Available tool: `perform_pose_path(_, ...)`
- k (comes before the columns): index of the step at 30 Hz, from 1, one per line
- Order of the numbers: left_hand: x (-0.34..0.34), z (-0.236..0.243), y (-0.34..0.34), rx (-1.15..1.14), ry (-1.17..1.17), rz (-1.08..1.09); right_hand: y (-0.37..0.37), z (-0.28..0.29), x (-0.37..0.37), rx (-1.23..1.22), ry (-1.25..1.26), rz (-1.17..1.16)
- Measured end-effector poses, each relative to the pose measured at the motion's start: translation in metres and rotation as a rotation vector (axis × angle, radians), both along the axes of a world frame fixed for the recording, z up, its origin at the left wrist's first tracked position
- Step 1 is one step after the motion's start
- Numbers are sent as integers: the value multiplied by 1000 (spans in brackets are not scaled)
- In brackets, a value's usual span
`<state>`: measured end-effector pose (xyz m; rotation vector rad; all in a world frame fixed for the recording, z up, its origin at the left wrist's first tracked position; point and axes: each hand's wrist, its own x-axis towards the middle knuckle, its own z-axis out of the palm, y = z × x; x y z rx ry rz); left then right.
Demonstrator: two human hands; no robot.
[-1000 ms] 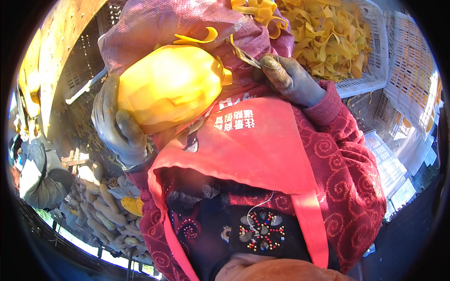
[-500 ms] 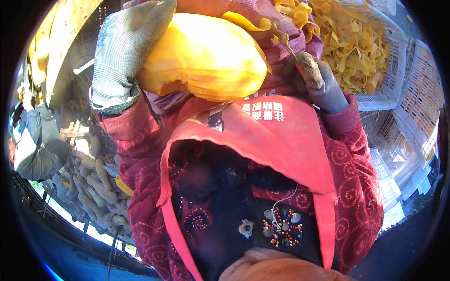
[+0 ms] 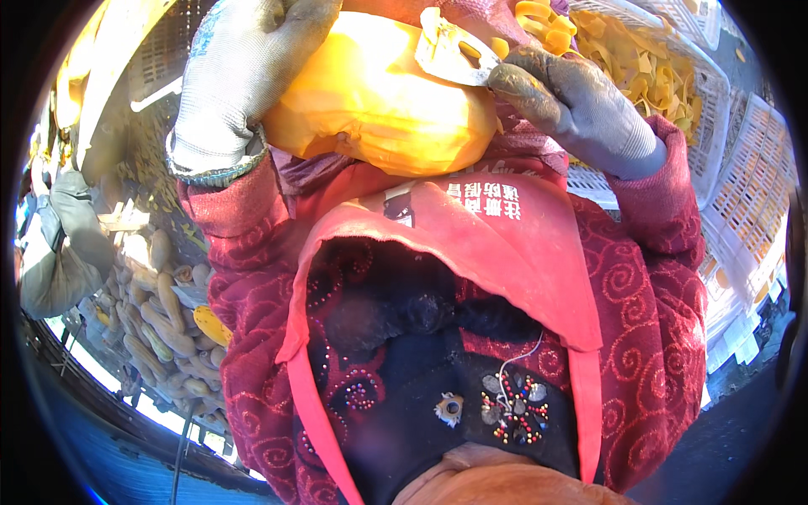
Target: The person peels a large yellow melon using a peeler, then slices it into smaller pieces with a knife. The melon pieces are placed into white plastic crates.
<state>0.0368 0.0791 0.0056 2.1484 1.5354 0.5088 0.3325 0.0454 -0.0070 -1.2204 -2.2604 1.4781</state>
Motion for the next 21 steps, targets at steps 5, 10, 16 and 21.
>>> perform_pose_path(5, -11, 1, -11, -159, 51, 37, -32, -9, 10, 52, 26, 31)
perform_pose_path(10, -10, 2, -14, -224, -2, 82, -74, -25, 29, 183, -95, 1)
perform_pose_path(16, 17, 16, -12, 63, 47, 55, -80, -16, 38, -286, 76, -344)
perform_pose_path(21, 12, 8, -7, 61, -1, 50, -36, 10, 21, -68, 104, -165)
